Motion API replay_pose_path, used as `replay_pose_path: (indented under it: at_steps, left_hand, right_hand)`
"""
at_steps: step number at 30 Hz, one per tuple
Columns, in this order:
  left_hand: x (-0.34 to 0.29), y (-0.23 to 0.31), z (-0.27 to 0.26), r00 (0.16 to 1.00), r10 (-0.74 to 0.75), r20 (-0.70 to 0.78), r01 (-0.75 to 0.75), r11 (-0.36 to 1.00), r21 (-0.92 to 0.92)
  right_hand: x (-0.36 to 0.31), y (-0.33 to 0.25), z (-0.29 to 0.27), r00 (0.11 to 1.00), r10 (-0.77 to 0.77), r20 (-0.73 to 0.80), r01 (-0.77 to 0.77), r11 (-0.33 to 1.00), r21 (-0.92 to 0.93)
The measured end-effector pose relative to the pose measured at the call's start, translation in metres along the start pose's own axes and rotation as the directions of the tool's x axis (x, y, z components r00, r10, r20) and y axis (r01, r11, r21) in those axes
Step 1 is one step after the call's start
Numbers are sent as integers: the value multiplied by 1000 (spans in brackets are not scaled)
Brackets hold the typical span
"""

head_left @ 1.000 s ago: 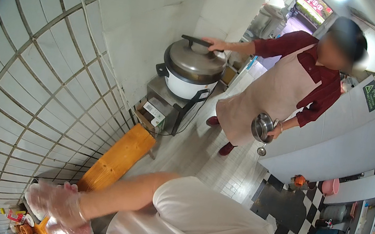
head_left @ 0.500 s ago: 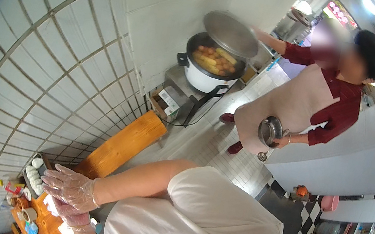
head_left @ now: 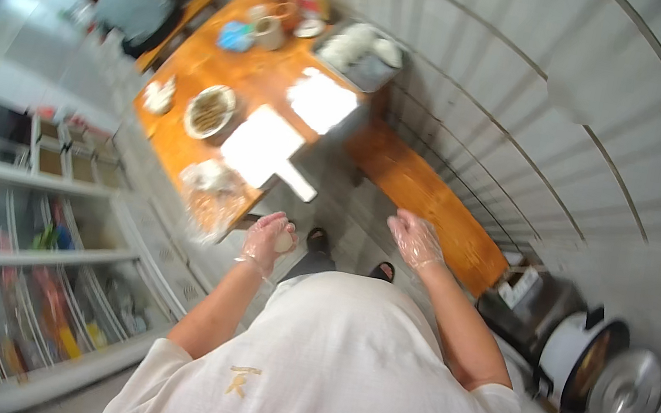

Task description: The person repeatedly scoops filling onto dough rounds, folds and seals them into dumplings, and places them on a tray. The person also flattens dough pieces on a cutting board and handles a plastic bag of dough. The process continues throughout the clip.

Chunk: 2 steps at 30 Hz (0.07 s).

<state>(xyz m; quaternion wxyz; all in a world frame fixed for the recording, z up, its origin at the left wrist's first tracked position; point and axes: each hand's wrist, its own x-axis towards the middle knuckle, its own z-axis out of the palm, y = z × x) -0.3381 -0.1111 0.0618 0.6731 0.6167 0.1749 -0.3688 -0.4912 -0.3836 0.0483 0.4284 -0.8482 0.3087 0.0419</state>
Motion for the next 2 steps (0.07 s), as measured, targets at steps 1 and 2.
replay_pose_path:
  at_steps: [1, 2]
  left_hand:
    - [0, -4, -15, 997, -17, -79, 20, 999, 31]
    - [15, -4, -22, 996, 10, -91, -10, 1000, -3]
  right_hand:
    - [10, -4, 13, 991, 25, 128, -18, 998, -52]
    - [34, -1, 20, 984, 92, 151, -74, 989, -124]
